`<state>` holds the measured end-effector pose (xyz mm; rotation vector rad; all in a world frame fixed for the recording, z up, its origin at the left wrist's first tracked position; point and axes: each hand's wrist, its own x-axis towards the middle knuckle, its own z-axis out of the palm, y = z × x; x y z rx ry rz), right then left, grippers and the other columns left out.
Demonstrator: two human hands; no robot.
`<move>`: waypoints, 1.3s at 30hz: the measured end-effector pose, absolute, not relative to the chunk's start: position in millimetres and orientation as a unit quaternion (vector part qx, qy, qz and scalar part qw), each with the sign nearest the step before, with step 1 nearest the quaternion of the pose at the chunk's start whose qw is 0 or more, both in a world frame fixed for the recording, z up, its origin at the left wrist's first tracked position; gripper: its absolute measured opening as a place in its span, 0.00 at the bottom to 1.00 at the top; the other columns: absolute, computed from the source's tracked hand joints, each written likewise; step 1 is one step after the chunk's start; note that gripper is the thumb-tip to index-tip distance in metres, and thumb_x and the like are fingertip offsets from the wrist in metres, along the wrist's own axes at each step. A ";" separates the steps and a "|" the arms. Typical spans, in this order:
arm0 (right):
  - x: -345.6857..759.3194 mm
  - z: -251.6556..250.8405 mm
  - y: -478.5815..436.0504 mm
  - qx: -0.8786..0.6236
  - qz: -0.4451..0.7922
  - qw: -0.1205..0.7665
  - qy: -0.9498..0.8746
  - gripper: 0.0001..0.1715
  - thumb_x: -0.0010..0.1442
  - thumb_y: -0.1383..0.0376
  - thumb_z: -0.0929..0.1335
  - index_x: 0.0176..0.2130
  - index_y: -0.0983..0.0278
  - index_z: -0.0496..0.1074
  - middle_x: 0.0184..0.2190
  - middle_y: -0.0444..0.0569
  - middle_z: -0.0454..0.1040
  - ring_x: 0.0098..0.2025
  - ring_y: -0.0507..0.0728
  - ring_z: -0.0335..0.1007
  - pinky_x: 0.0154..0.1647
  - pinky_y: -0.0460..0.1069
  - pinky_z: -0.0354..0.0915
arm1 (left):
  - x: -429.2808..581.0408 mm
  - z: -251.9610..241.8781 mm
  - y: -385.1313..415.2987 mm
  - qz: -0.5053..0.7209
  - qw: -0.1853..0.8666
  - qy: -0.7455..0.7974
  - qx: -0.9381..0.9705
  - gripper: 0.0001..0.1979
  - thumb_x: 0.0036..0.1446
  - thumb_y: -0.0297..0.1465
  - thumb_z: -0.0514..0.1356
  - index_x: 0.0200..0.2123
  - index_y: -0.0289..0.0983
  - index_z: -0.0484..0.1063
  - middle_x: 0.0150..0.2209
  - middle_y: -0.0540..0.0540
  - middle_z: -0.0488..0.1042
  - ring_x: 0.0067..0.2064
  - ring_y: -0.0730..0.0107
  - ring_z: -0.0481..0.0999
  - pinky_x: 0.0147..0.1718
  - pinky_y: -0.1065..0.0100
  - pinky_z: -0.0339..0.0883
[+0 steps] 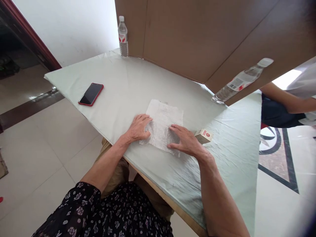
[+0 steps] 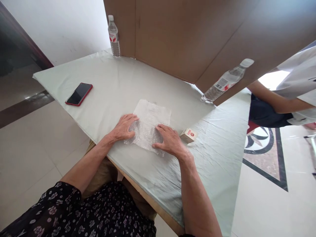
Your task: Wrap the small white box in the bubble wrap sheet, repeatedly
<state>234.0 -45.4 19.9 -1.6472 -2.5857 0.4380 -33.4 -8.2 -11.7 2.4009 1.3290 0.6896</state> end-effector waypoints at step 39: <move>230.1 15.4 -42.8 -0.539 0.144 0.043 -0.829 0.41 0.55 0.52 0.71 0.63 0.61 0.64 0.68 0.60 0.60 0.68 0.71 0.57 0.65 0.67 0.58 | -37.9 -3.9 -30.9 0.161 0.113 0.457 0.868 0.31 0.56 0.43 0.63 0.59 0.34 0.68 0.66 0.34 0.63 0.69 0.51 0.60 0.68 0.51 0.52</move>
